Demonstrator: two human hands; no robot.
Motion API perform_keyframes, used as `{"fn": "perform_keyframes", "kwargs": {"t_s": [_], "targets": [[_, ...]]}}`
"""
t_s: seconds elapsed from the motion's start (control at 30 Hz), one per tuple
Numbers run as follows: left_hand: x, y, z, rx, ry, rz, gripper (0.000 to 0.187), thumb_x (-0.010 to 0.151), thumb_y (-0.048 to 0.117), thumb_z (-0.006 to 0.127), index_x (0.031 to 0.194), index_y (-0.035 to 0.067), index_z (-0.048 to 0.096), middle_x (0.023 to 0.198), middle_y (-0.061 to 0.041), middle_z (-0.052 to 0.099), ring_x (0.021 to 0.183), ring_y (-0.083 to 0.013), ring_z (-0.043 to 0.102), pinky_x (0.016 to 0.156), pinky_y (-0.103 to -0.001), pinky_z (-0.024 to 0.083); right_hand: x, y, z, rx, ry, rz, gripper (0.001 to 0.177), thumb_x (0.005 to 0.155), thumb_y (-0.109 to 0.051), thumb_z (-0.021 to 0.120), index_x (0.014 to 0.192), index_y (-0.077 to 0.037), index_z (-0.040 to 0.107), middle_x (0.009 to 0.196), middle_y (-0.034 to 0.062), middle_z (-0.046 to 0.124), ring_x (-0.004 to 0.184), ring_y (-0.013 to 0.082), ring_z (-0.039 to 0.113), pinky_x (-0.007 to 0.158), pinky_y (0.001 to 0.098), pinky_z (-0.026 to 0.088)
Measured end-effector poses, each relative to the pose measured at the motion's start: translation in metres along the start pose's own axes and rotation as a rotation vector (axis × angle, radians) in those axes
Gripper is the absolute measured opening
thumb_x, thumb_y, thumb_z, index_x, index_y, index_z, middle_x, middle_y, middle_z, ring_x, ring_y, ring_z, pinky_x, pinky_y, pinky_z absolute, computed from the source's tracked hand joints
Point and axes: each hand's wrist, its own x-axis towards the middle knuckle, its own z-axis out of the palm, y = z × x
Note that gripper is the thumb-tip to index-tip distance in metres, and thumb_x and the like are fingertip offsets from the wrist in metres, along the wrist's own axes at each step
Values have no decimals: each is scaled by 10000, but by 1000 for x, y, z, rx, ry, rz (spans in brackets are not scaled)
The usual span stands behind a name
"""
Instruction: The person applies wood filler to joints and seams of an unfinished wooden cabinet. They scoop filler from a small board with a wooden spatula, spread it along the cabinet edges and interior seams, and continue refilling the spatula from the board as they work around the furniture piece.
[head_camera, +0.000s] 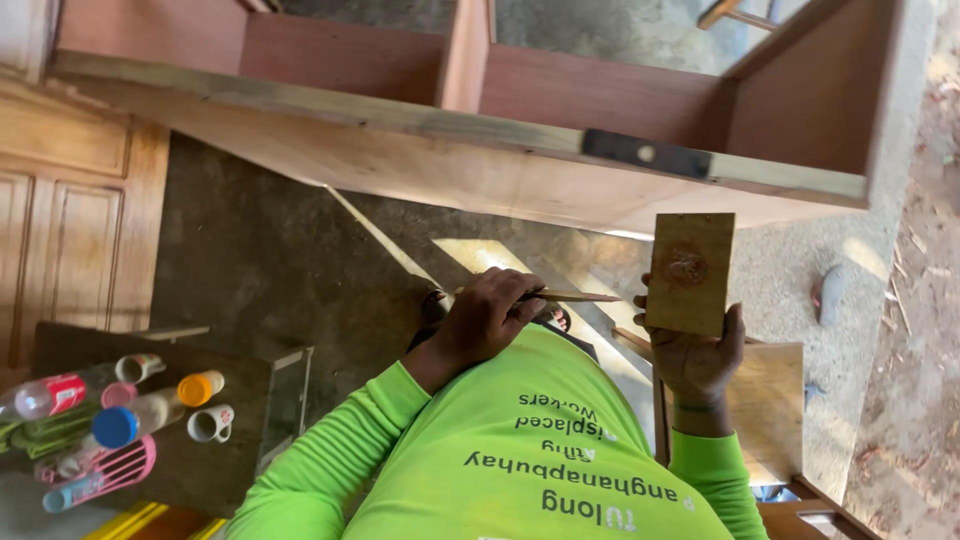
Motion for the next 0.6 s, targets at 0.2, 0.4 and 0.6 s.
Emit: {"fn": "perform_keyframes", "kwargs": {"t_s": [0.2, 0.4, 0.6], "targets": [[-31, -44, -46, -28, 86, 34, 227, 970, 221, 692, 1122, 57, 650, 1032, -137, 708, 961, -360, 664, 842, -466, 526, 9, 63, 59, -61, -5, 12, 802, 1094, -554, 371, 1699, -30, 337, 1562, 341, 476, 1269, 436, 617, 1016, 502, 556], [-53, -72, -84, -164, 116, 26, 223, 963, 209, 697, 1122, 61, 649, 1025, -125, 714, 954, -343, 674, 858, -456, 526, 11, 117, 93, -74, 11, 112, 754, 1111, -544, 363, 1639, -6, 359, 1499, 308, 499, 1264, 441, 621, 1032, 511, 542], [-75, -93, -116, -178, 145, 63, 200, 979, 212, 697, 1114, 69, 658, 991, -104, 711, 919, -326, 668, 842, -448, 516, 24, 149, 128, -149, 20, 186, 781, 1095, -549, 352, 1671, -22, 365, 1545, 295, 514, 1255, 437, 613, 1042, 518, 524]]}}
